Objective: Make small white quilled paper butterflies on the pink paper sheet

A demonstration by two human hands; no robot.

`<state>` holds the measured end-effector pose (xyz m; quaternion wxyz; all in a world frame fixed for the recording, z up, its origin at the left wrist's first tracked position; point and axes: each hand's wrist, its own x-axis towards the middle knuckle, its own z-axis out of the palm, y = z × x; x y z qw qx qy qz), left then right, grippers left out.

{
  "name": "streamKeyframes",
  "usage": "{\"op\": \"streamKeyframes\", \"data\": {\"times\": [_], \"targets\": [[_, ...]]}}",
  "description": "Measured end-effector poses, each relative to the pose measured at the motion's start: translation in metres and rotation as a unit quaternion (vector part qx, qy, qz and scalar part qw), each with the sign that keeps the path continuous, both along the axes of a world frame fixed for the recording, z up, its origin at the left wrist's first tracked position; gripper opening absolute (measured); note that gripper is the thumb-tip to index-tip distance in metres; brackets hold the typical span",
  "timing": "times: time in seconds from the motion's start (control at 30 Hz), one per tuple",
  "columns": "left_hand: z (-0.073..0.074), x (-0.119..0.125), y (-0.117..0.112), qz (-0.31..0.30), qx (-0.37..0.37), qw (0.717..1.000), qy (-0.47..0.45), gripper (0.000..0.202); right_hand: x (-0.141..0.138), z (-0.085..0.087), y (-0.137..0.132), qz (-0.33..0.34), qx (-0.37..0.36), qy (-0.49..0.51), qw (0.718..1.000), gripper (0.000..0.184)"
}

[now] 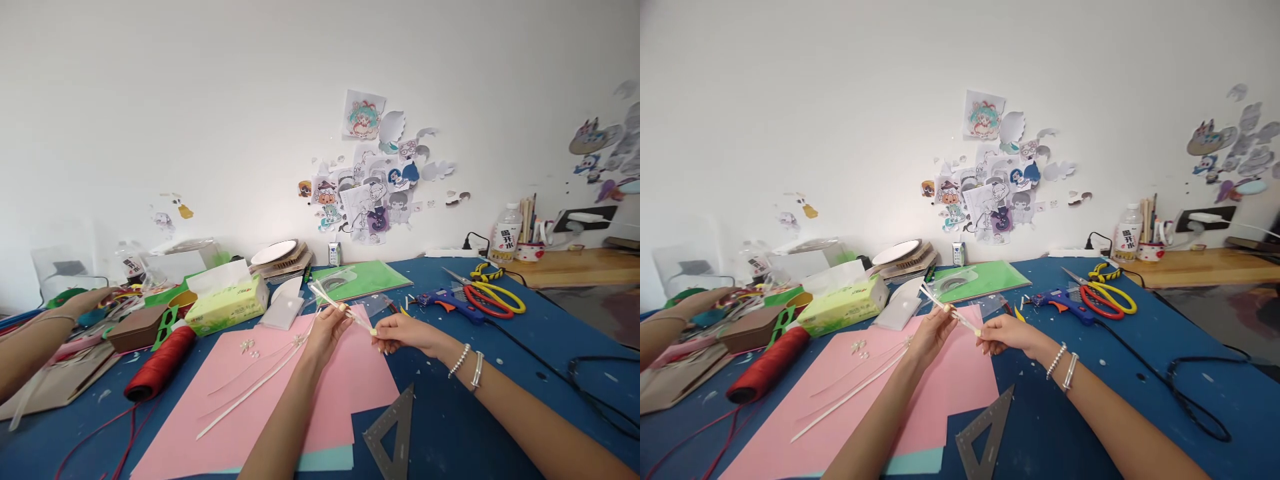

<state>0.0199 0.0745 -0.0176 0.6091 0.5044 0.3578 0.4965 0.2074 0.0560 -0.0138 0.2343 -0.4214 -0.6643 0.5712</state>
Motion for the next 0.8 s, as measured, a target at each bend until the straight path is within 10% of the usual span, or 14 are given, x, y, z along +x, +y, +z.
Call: {"op": "streamKeyframes", "data": {"times": [0.43,0.8], "targets": [[-0.005,0.016,-0.018,-0.284,-0.044,0.944,0.163,0.021,-0.003,0.008,-0.004,-0.043,0.132,0.088,0.986,0.024],[-0.006,0.017,-0.018,-0.296,-0.059,0.943,0.143,0.023,-0.003,0.004,-0.001,-0.074,0.149,0.069,0.984,0.026]]}}
